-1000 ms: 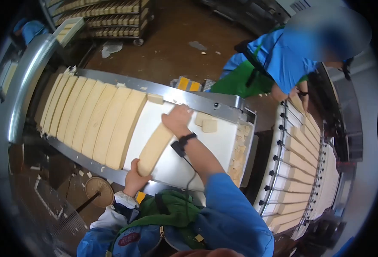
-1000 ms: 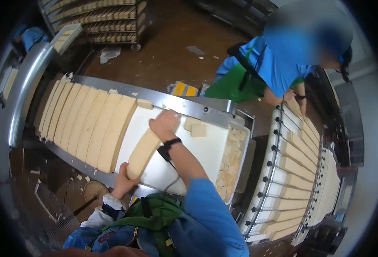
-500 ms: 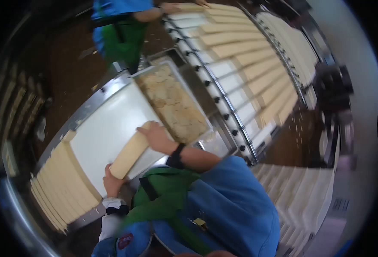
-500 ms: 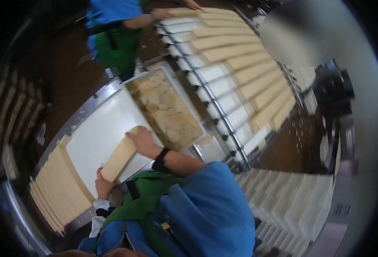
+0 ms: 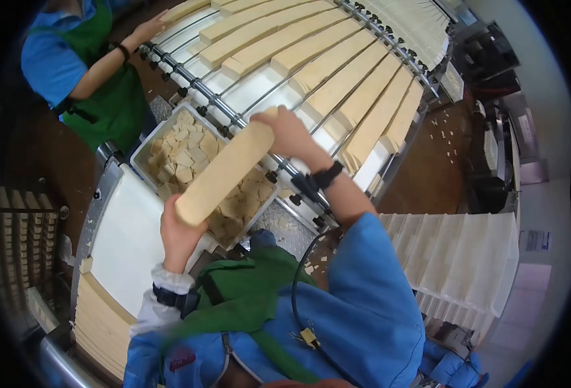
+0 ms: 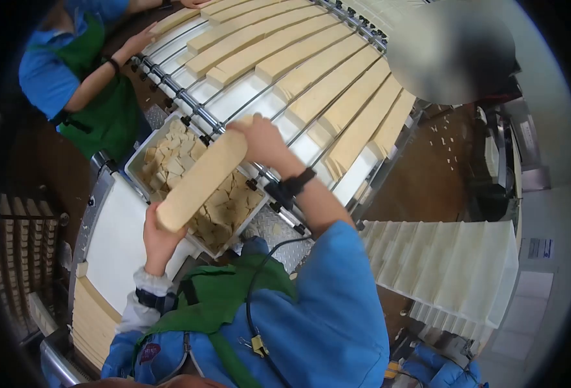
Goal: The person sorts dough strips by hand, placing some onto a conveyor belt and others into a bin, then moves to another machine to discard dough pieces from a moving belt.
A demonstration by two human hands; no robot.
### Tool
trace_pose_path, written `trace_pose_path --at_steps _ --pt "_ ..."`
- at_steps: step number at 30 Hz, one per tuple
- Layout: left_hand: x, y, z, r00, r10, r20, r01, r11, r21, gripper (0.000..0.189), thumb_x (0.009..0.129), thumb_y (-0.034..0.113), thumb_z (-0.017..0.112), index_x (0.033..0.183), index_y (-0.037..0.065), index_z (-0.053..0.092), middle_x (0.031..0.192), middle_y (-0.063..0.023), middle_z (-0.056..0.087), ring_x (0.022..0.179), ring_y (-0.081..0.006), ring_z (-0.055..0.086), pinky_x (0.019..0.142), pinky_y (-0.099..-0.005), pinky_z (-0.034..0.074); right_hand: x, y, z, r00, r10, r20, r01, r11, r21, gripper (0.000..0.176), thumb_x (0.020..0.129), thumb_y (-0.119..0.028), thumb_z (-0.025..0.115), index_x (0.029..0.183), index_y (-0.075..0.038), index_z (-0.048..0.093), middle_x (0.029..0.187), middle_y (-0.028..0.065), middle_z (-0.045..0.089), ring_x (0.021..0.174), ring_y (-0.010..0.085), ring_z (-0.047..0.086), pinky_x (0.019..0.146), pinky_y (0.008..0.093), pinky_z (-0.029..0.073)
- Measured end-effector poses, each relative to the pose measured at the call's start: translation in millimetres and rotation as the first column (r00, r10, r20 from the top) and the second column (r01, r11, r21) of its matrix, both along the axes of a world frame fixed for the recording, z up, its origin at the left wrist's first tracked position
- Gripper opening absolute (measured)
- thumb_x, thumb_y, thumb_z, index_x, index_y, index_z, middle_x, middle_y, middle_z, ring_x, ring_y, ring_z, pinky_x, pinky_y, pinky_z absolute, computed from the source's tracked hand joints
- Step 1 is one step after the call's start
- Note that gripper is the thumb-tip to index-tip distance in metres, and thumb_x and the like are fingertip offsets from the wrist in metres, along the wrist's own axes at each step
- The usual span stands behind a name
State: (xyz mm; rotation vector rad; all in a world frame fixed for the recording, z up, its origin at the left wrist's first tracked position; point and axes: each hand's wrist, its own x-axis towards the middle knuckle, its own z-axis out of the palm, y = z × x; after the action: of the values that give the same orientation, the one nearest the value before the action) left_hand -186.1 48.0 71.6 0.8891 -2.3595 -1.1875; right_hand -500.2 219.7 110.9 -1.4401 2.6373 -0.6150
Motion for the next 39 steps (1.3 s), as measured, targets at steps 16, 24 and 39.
trace_pose_path --at_steps 16,24,39 --pt "-176.2 -5.0 13.7 0.997 0.074 -0.020 -0.061 0.924 0.378 0.085 0.082 0.036 0.088 0.147 0.000 0.048 0.093 -0.0129 0.069 0.076 -0.0166 0.068 0.068 -0.0292 0.055 -66.3 -10.2 -51.0 0.971 -0.135 -0.195 0.112 0.986 -0.126 0.041 0.080 -0.016 0.069 0.115 0.004 0.067 0.105 0.0257 0.060 0.104 0.0415 0.056 0.094 0.0444 0.046" --pt "-163.9 -2.1 -26.3 0.975 0.202 -0.094 -0.137 0.877 0.461 0.067 0.095 0.023 0.075 0.150 0.000 0.044 0.093 -0.0082 0.068 0.082 -0.0117 0.065 0.072 -0.0265 0.052 -3.1 -32.1 -51.2 0.961 -0.270 0.068 0.277 0.909 -0.313 0.038 0.079 -0.022 0.071 0.099 0.010 0.067 0.100 0.0251 0.060 0.098 0.0412 0.054 0.091 0.0480 0.046" --pt "-156.4 63.5 26.7 0.976 0.182 -0.121 -0.175 0.982 0.070 0.034 0.091 0.006 0.057 0.124 0.009 0.050 0.062 -0.0152 0.055 0.056 -0.0327 0.061 0.055 -0.0447 0.047 -13.0 4.0 -38.9 0.857 -0.103 0.505 0.320 0.874 -0.365 0.080 0.074 -0.025 0.086 0.139 0.006 0.052 0.126 0.0260 0.062 0.121 0.0389 0.059 0.104 0.0457 0.048"
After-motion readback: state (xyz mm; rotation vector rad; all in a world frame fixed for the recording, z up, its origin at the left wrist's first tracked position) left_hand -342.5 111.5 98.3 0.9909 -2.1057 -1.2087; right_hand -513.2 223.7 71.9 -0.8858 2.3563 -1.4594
